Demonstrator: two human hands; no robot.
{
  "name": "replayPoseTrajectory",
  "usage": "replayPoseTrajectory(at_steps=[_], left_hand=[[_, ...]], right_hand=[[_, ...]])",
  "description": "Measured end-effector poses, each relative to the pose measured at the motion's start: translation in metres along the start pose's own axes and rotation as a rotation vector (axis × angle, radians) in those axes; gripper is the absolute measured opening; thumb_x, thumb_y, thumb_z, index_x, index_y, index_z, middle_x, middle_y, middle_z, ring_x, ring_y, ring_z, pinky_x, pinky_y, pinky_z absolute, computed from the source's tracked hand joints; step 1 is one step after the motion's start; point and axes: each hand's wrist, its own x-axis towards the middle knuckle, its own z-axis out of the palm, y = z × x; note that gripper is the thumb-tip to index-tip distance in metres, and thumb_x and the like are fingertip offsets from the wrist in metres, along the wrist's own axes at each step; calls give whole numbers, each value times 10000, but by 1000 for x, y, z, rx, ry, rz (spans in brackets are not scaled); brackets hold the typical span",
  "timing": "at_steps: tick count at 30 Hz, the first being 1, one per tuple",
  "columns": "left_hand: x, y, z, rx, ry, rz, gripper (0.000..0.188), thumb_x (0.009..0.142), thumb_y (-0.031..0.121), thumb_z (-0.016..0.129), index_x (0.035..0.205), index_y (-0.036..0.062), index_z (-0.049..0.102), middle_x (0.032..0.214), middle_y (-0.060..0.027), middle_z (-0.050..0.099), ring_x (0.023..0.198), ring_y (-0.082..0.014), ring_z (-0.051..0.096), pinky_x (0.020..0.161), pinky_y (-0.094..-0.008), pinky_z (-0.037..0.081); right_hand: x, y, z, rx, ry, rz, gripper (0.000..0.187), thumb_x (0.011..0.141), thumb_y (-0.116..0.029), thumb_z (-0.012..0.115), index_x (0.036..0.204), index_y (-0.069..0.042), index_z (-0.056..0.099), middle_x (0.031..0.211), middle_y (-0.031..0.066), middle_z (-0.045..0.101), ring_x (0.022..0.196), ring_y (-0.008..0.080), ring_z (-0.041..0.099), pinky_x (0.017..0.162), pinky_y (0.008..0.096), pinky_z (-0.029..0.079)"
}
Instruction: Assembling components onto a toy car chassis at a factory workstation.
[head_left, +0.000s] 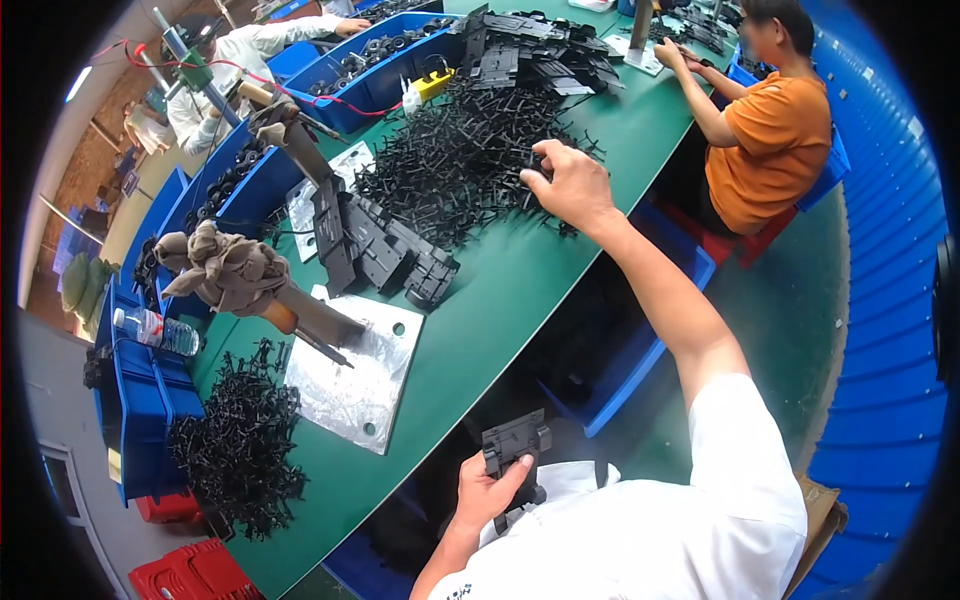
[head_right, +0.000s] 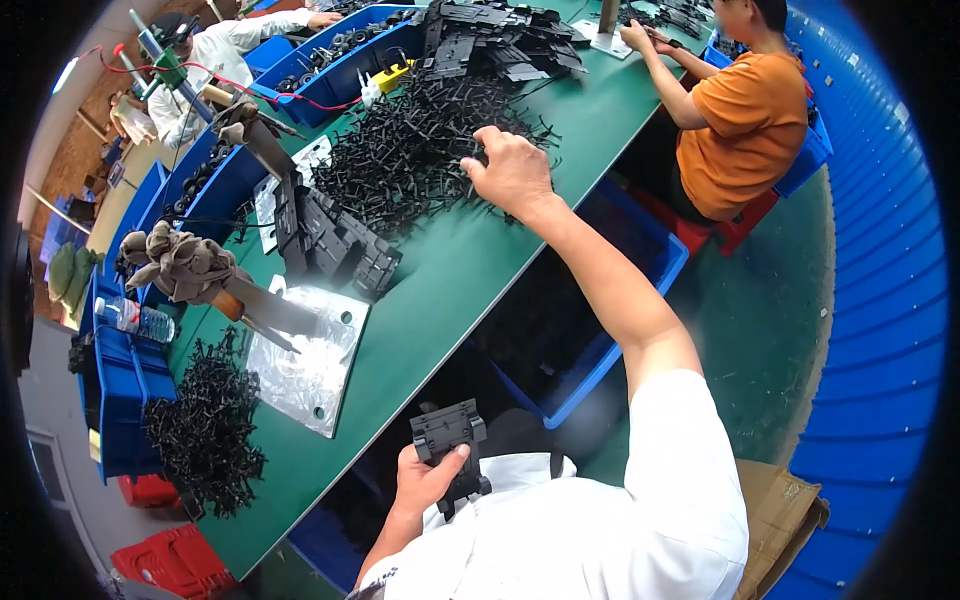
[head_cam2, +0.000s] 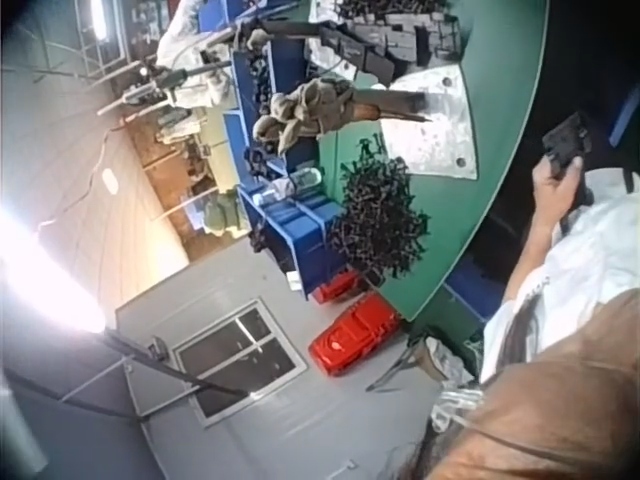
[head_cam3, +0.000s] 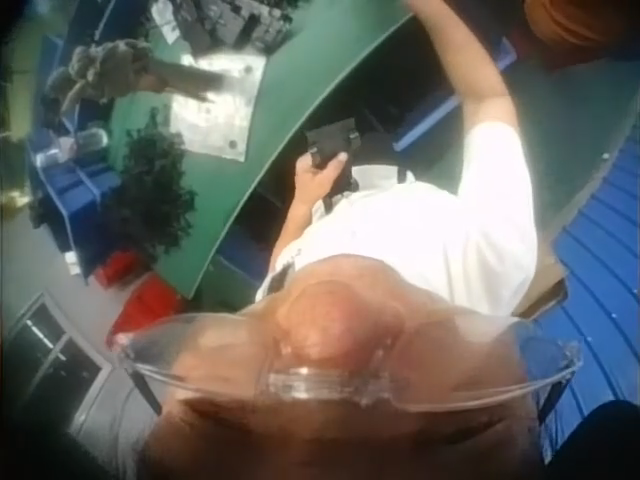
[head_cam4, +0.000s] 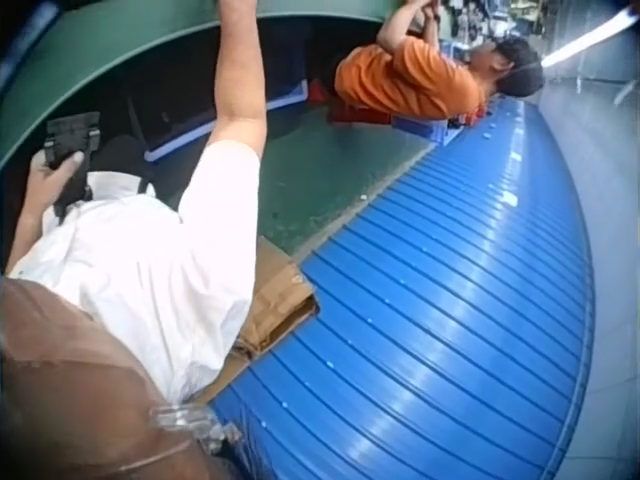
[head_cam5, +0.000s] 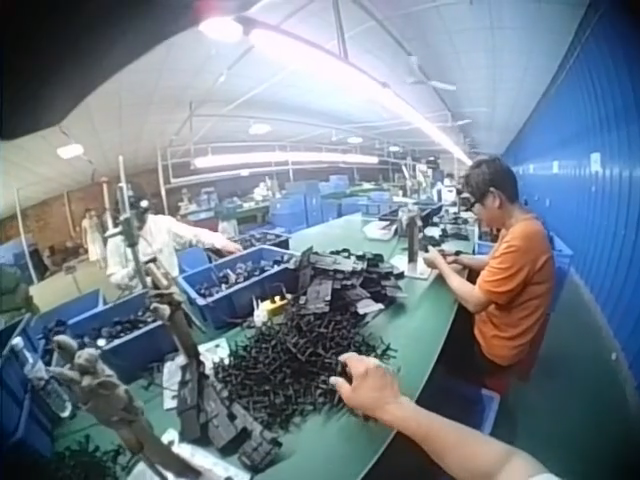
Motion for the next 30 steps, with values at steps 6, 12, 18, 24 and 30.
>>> replayPoseTrajectory(at_steps=[6,12,18,24,30], left_hand=[[-3,-4,-10,-40,56,-34,137,806,47,661,935,3,663,770,2,629,680,-54,535,610,-210,444],[3,-8,-18,-85,53,-66,130,811,53,664,932,6,660,766,10,619,679,-51,531,607,-202,438],[3,9,-17,-270,74,-149,163,806,48,666,962,6,649,862,-13,640,769,-80,570,715,-236,471],[-6,5,-20,-235,6,-150,216,783,60,668,987,11,616,910,-23,630,819,-91,569,749,-262,472],[-23,-11,-16,-230,-64,-234,385,732,4,682,1096,1,557,993,-53,620,904,-131,584,831,-300,474]], right_hand=[[5,7,23,-145,-121,-42,170,742,-214,638,856,-88,637,840,105,657,826,282,641,713,404,518],[8,10,19,-34,-128,71,122,764,-214,619,843,-134,668,827,80,660,805,267,633,701,383,510],[8,-4,-1,109,128,-51,99,753,-166,642,830,-111,671,741,62,634,697,245,620,640,349,503],[0,9,5,321,-14,228,153,760,-173,642,884,-113,708,721,78,672,637,157,640,632,267,502],[-10,2,-12,35,176,-212,112,761,-115,601,829,-142,687,784,84,647,737,261,619,660,345,510]])
